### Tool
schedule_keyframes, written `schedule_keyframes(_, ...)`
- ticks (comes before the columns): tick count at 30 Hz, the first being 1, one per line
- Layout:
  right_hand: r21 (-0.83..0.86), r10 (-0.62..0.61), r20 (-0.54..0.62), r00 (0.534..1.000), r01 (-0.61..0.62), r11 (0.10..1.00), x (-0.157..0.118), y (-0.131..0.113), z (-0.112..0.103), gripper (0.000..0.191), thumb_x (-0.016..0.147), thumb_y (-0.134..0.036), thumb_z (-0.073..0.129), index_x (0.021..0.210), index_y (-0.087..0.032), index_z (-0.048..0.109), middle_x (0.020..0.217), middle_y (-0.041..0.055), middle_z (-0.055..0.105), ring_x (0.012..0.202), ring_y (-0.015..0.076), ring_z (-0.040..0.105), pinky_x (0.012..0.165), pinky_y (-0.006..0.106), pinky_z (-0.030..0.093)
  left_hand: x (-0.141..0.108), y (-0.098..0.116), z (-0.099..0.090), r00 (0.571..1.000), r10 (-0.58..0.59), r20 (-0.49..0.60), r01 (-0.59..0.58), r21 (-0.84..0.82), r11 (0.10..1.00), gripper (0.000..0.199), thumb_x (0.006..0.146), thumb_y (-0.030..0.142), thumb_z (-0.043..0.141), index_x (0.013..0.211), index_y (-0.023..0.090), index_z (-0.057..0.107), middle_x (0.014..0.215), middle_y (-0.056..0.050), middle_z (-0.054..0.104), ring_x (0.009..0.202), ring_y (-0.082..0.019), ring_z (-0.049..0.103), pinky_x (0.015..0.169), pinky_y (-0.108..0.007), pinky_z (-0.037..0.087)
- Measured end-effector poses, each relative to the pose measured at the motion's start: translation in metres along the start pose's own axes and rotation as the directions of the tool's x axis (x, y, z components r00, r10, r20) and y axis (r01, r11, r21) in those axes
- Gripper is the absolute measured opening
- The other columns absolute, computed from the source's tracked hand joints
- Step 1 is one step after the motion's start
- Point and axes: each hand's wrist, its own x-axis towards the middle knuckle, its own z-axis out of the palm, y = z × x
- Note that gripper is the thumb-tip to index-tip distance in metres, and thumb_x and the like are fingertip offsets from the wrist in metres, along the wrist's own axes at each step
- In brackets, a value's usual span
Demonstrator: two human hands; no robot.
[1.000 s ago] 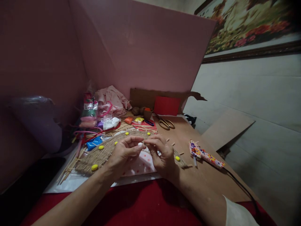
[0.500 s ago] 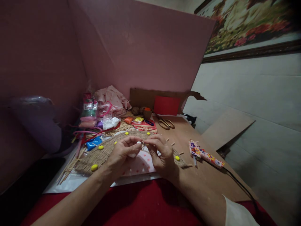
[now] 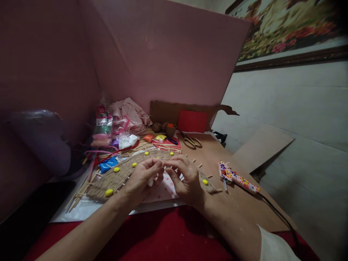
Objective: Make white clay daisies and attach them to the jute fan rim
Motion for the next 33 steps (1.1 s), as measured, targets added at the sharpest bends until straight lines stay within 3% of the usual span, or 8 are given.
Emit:
schedule_keyframes(4,-0.001,0.009,0.007,1.000,-0.009,1.000,-0.0010,0.0004,0.0000,0.019,0.087,-0.014,0.053,0.102,-0.021,0.063,0.092,0.0064,0.061,0.085,0.0175,0.059,0.071,0.031,0.051,-0.0013,0.0017,-0.0003,1.000,0.000,-0.020,0.000,0.000,1.000,0.022,0.065,0.023,0.079,0.076,0.013,0.063,0.059,0.003,0.060,0.042,-0.002,0.045,0.040,-0.012,0.031)
schedule_keyframes(9,0.017,0.018,0.050,0.999,-0.018,1.000,-0.0024,0.0011,0.0004,0.017,0.085,-0.017,0.057,0.101,-0.021,0.062,0.097,0.0074,0.060,0.087,0.0184,0.060,0.070,0.031,0.052,-0.0002,0.0019,0.0004,0.998,0.000,-0.063,0.000,0.000,1.000,0.029,0.057,0.015,0.082,0.082,0.014,0.066,0.068,0.001,0.066,0.052,-0.006,0.056,0.047,-0.015,0.040)
schedule_keyframes(13,0.042,-0.012,0.057,0.998,0.010,0.999,-0.0021,0.0013,0.0001,0.020,0.084,-0.015,0.056,0.103,-0.021,0.061,0.097,0.0070,0.060,0.087,0.0182,0.060,0.069,0.031,0.052,0.0013,0.0007,-0.0002,0.997,-0.012,-0.073,0.014,0.025,1.000,0.026,0.060,0.024,0.082,0.071,0.013,0.062,0.059,0.003,0.061,0.046,-0.004,0.051,0.043,-0.013,0.036)
schedule_keyframes(19,0.038,-0.001,0.044,0.999,-0.001,0.999,-0.0031,0.0025,0.0018,0.020,0.084,-0.016,0.058,0.103,-0.021,0.059,0.097,0.0068,0.060,0.084,0.0175,0.059,0.067,0.030,0.053,0.0014,-0.0014,-0.0034,0.999,-0.028,-0.029,0.030,0.082,0.996,0.035,0.063,0.040,0.079,0.064,0.015,0.054,0.043,0.008,0.047,0.030,-0.001,0.031,0.030,-0.013,0.018)
schedule_keyframes(24,0.031,0.003,0.034,0.999,-0.005,1.000,-0.0029,0.0036,0.0029,0.016,0.085,-0.017,0.057,0.099,-0.022,0.060,0.095,0.0060,0.060,0.080,0.0161,0.059,0.066,0.030,0.053,-0.0010,-0.0016,-0.0032,0.999,-0.041,-0.022,0.044,0.142,0.989,0.040,0.061,0.045,0.079,0.060,0.016,0.052,0.046,0.006,0.049,0.030,-0.002,0.030,0.028,-0.014,0.015)
schedule_keyframes(30,0.032,-0.042,0.034,0.999,0.041,0.999,0.0010,0.0026,0.0017,0.013,0.085,-0.014,0.055,0.096,-0.021,0.060,0.092,0.0056,0.062,0.083,0.0162,0.059,0.069,0.030,0.052,-0.0024,0.0008,-0.0029,0.999,-0.040,-0.002,0.040,0.127,0.991,0.035,0.066,0.040,0.077,0.059,0.016,0.053,0.045,0.006,0.046,0.034,-0.002,0.031,0.032,-0.013,0.018)
schedule_keyframes(33,0.039,-0.007,0.033,0.999,0.006,0.999,0.0030,0.0020,0.0016,0.010,0.087,-0.018,0.054,0.094,-0.020,0.060,0.091,0.0055,0.061,0.080,0.0153,0.058,0.068,0.030,0.051,-0.0025,0.0028,-0.0016,0.999,-0.042,-0.027,0.045,0.119,0.992,0.034,0.066,0.042,0.076,0.064,0.015,0.056,0.050,0.005,0.049,0.037,-0.002,0.036,0.033,-0.013,0.023)
